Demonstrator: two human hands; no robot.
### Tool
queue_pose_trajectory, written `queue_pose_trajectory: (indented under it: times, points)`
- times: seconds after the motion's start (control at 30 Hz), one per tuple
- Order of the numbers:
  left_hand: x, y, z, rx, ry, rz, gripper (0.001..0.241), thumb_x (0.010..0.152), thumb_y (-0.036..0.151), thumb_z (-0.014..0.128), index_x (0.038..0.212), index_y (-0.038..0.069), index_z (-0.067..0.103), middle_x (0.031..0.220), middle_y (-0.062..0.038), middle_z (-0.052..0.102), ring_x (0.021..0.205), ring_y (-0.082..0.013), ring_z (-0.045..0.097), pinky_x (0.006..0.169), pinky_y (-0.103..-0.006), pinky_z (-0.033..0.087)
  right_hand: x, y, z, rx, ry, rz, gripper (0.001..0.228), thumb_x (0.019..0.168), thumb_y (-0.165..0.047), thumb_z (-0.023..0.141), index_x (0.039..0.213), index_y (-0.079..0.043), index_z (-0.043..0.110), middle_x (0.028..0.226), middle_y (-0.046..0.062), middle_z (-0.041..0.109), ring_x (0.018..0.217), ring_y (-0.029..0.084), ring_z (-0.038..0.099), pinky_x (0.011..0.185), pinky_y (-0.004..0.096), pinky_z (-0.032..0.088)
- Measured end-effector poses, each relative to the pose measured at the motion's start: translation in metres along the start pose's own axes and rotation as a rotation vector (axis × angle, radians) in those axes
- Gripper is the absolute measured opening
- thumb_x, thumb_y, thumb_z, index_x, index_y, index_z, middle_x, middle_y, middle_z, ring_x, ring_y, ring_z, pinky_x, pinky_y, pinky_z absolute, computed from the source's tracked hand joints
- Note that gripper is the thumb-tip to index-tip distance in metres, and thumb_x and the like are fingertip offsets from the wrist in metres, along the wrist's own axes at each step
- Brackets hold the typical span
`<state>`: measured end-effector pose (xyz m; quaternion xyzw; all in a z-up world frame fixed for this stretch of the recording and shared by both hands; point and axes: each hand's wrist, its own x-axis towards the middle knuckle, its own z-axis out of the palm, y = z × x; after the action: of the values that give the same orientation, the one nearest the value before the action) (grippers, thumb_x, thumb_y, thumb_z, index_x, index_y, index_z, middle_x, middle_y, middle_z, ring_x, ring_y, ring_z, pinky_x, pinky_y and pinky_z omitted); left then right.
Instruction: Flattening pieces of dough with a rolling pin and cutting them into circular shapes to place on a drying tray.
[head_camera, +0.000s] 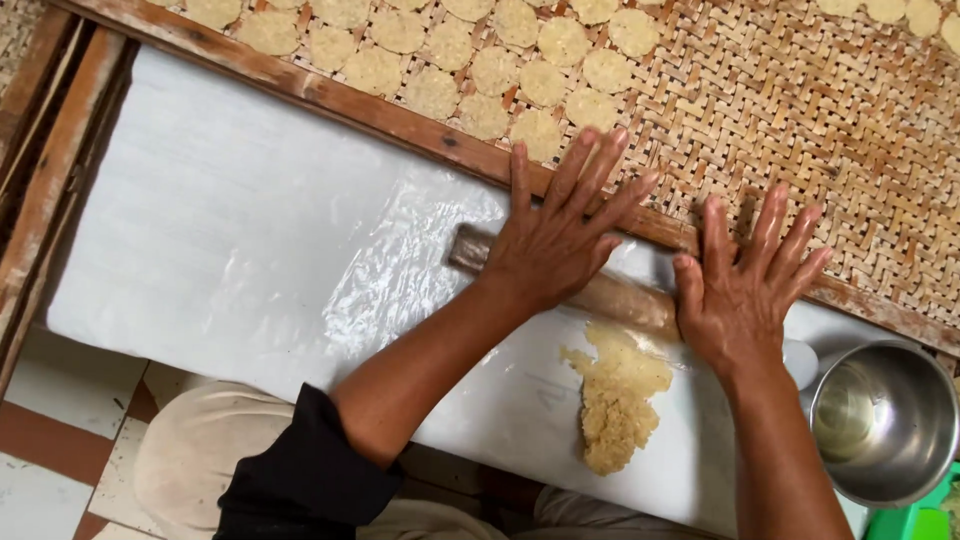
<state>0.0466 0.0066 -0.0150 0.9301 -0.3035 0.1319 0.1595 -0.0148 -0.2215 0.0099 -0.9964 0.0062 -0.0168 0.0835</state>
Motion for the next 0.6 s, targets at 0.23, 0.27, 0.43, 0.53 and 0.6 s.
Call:
queue_pose_trajectory:
  times: [0.23, 0.27, 0.43, 0.53, 0.6]
  points:
    - [-0.014, 0.008, -0.014, -0.017, -0.015, -0.005, 0.085, 0.099, 0.053, 0.062, 0.167, 0.028, 0.017, 0.173, -0.009, 0.000, 0.161, -0.0299, -0.002, 0.117, -0.0861, 0.003, -0.021, -0.001, 0.007, -0.006, 0.051, -0.031, 0.070, 0.106, -0.060, 0.032, 0.168, -0.028, 0.029, 0.175, 0.019, -0.005, 0.158, 0.049, -0.013, 0.121, 0.076, -0.011]
    - [-0.021, 0.012, -0.017, -0.017, -0.017, -0.005, 0.085, 0.099, 0.053, 0.062, 0.167, 0.028, 0.017, 0.173, -0.009, 0.000, 0.161, -0.0299, -0.002, 0.117, -0.0861, 0.003, -0.027, -0.005, 0.006, -0.005, 0.049, -0.030, 0.070, 0.106, -0.060, 0.032, 0.168, -0.028, 0.029, 0.175, 0.019, -0.005, 0.158, 0.049, -0.013, 0.121, 0.076, -0.011]
    - [-0.051, 0.028, -0.034, 0.054, -0.079, -0.033, 0.083, 0.095, 0.051, 0.062, 0.162, 0.011, 0.034, 0.173, -0.010, 0.011, 0.161, -0.0252, 0.004, 0.116, -0.0830, 0.007, -0.058, -0.019, 0.005, 0.000, 0.044, -0.006, 0.068, 0.104, -0.063, 0.030, 0.163, -0.030, 0.034, 0.176, 0.015, 0.002, 0.159, 0.045, -0.009, 0.120, 0.075, -0.010]
    - [-0.064, 0.033, -0.036, 0.027, -0.083, -0.052, 0.083, 0.093, 0.050, 0.061, 0.159, 0.006, 0.038, 0.172, -0.011, 0.014, 0.160, -0.0248, 0.006, 0.118, -0.0804, 0.006, -0.067, -0.019, 0.011, -0.001, 0.069, -0.011, 0.070, 0.105, -0.062, 0.029, 0.165, -0.027, 0.030, 0.177, 0.013, 0.004, 0.161, 0.041, -0.008, 0.119, 0.075, -0.011]
    - [-0.071, 0.035, -0.035, 0.022, -0.084, -0.052, 0.082, 0.094, 0.050, 0.061, 0.159, 0.004, 0.038, 0.172, -0.012, 0.014, 0.160, -0.0255, 0.007, 0.118, -0.0795, 0.006, -0.072, -0.022, 0.010, 0.007, 0.071, -0.010, 0.074, 0.103, -0.062, 0.029, 0.165, -0.023, 0.028, 0.176, 0.013, 0.006, 0.161, 0.039, -0.005, 0.119, 0.073, -0.010]
